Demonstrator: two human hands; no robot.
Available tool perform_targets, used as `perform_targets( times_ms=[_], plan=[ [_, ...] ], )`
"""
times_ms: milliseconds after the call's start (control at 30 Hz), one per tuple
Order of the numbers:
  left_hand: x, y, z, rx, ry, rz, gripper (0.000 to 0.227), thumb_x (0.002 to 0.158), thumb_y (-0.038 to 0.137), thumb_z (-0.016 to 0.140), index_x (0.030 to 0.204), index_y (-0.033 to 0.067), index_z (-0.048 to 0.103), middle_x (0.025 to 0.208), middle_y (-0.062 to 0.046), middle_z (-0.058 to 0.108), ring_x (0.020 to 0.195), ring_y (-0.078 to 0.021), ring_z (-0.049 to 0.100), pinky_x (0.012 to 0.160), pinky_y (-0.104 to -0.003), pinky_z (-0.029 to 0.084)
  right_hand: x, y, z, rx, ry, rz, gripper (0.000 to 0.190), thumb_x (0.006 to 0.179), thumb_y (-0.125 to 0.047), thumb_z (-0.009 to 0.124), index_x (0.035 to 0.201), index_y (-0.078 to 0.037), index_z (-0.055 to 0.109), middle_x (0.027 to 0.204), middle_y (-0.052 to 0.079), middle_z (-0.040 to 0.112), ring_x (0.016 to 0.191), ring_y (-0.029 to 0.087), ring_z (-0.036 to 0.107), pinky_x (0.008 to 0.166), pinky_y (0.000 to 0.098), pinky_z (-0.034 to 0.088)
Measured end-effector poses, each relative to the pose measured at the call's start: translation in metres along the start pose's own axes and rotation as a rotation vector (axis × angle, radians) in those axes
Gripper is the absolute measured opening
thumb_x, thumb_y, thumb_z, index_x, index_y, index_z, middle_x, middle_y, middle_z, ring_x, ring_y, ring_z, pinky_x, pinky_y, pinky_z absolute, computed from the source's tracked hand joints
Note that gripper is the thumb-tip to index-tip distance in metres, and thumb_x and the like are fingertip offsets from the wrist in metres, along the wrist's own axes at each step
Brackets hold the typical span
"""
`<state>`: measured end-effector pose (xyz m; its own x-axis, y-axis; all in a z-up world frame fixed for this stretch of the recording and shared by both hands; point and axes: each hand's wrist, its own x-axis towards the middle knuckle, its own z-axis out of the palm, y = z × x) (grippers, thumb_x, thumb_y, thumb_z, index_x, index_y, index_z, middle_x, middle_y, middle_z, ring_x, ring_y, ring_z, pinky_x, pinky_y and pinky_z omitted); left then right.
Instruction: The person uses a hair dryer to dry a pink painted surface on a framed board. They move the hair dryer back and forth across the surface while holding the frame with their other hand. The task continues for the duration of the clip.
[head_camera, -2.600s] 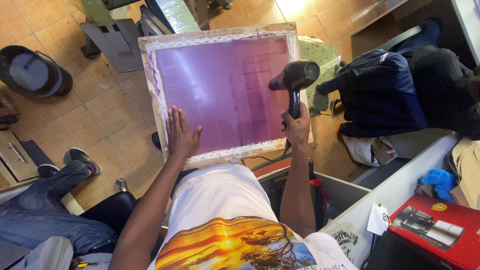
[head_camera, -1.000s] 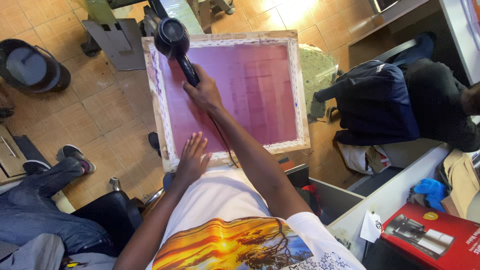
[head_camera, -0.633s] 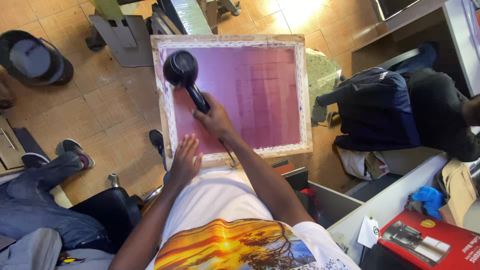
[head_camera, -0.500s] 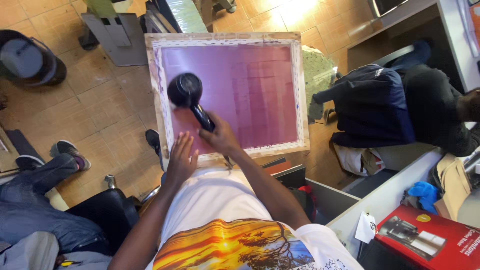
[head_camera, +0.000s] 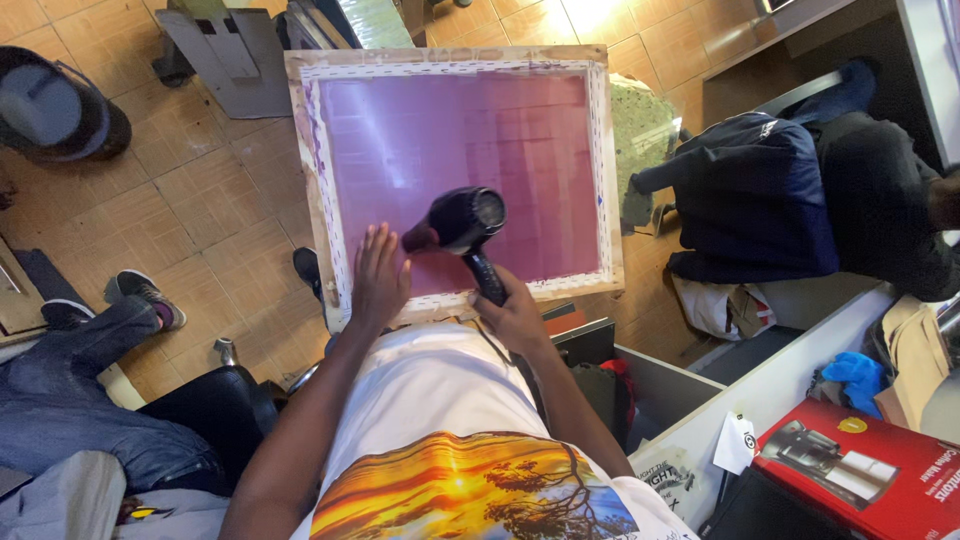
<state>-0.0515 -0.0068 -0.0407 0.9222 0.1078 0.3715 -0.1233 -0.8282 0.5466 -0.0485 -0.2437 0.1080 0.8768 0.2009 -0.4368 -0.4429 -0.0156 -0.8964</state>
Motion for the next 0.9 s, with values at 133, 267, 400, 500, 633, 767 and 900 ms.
perform_targets(
  times_ms=[133,267,400,500,633,767,900],
  plan=[
    [0.027,0.001,0.018,-0.052,-0.015,0.068,0.046,0.103,0.027,0.06,0.139,-0.002,0.064,0.153,-0.021,0.055,0.145,-0.0422,0.049,0.12,-0.052,0.038,0.0,-0.021,-0.012,-0.037,0.104,-0.046,0.024,0.089,0.003,0.073,0.112,-0.004,0.065,0.06,0.008,0.055,0.041,0.016,0.058,0.034,0.0253,0.044],
    [0.055,0.013,0.01,-0.083,-0.074,0.093,0.045,0.099,0.017,0.065,0.138,-0.005,0.063,0.151,-0.025,0.055,0.144,-0.0439,0.049,0.121,-0.054,0.036,0.015,-0.029,-0.026,-0.593,0.342,-0.117,0.047,0.087,-0.02,0.079,0.132,-0.014,0.067,0.082,0.018,0.066,0.073,0.031,0.064,0.063,0.0468,0.048],
    [0.057,0.012,0.01,-0.015,-0.066,0.094,0.051,0.097,0.022,0.069,0.139,-0.0051,0.062,0.154,-0.025,0.053,0.146,-0.0436,0.047,0.122,-0.053,0.034,0.012,-0.028,-0.029,-0.607,0.378,-0.06,0.055,0.086,-0.024,0.079,0.139,-0.018,0.064,0.089,0.016,0.069,0.079,0.028,0.068,0.068,0.0446,0.051],
    [0.052,0.011,0.01,0.011,-0.156,0.061,0.059,0.099,0.031,0.067,0.146,-0.0047,0.057,0.159,-0.025,0.047,0.15,-0.0445,0.04,0.125,-0.055,0.03,0.005,-0.021,-0.023,-0.494,0.32,-0.054,0.043,0.087,-0.018,0.078,0.129,-0.018,0.068,0.078,0.007,0.066,0.066,0.017,0.062,0.056,0.0324,0.049],
    [0.04,0.011,0.003,0.064,-0.309,-0.012,0.072,0.102,0.045,0.059,0.157,-0.0004,0.044,0.168,-0.022,0.034,0.157,-0.043,0.026,0.128,-0.056,0.018,0.003,-0.003,-0.012,-0.234,0.176,-0.095,0.042,0.086,-0.007,0.081,0.126,-0.009,0.066,0.066,0.007,0.059,0.052,0.015,0.056,0.043,0.0267,0.044],
    [0.033,0.016,-0.008,0.088,-0.466,-0.102,0.093,0.097,0.056,0.063,0.166,0.0053,0.028,0.175,-0.018,0.02,0.161,-0.0421,0.013,0.131,-0.056,0.008,-0.003,-0.015,0.001,-0.375,0.166,-0.067,0.05,0.079,-0.016,0.089,0.125,-0.012,0.071,0.076,0.007,0.063,0.067,0.016,0.059,0.054,0.0281,0.046],
    [0.024,0.008,-0.005,0.09,-0.488,-0.105,0.098,0.096,0.063,0.058,0.167,0.0065,0.022,0.176,-0.016,0.014,0.162,-0.0392,0.008,0.132,-0.053,0.003,0.003,-0.009,0.002,-0.403,0.148,-0.091,0.046,0.082,-0.015,0.087,0.125,-0.013,0.072,0.076,0.009,0.065,0.068,0.017,0.06,0.055,0.03,0.046]
  ],
)
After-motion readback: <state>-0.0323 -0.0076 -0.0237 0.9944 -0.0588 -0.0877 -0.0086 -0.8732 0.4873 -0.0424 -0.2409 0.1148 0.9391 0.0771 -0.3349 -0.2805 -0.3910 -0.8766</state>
